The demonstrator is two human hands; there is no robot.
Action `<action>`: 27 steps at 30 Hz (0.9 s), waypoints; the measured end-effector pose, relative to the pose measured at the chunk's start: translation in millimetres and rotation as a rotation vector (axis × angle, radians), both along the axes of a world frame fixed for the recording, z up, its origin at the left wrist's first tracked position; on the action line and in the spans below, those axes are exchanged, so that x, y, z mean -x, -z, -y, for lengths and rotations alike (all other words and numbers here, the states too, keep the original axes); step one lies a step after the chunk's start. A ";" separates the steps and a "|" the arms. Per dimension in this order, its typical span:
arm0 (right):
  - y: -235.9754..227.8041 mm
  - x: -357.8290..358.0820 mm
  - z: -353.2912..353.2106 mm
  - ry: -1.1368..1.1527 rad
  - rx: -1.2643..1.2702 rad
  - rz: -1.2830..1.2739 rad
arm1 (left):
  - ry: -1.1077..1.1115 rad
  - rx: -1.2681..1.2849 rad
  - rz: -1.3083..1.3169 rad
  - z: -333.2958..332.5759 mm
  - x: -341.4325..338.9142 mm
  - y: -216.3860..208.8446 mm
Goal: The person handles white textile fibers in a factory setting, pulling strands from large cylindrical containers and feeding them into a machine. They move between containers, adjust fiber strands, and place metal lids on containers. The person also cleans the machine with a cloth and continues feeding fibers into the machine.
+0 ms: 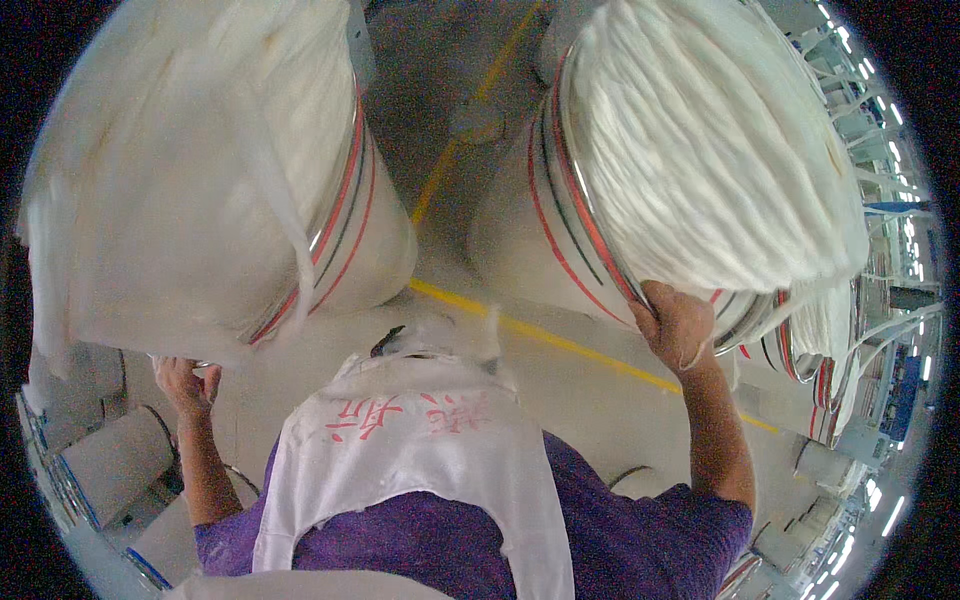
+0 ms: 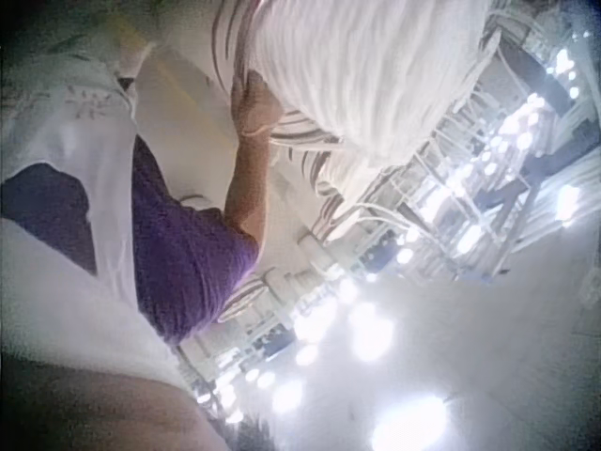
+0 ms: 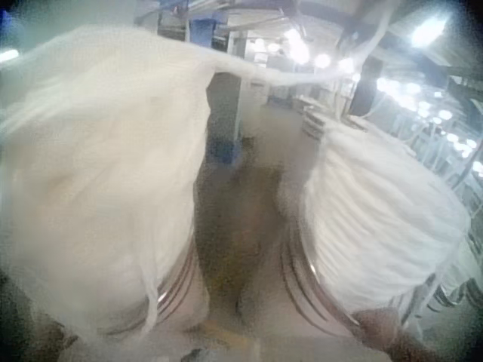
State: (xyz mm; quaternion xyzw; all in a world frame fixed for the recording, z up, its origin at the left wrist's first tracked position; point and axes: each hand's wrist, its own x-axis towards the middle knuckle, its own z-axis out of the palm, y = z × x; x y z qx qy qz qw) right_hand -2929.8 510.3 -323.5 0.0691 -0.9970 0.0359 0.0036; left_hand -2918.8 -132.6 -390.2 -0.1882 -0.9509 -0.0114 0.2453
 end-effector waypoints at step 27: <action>37.9 144.9 196.1 -0.686 -0.206 -0.413 | 0.142 -0.136 0.132 -50.1 17.4 -8.9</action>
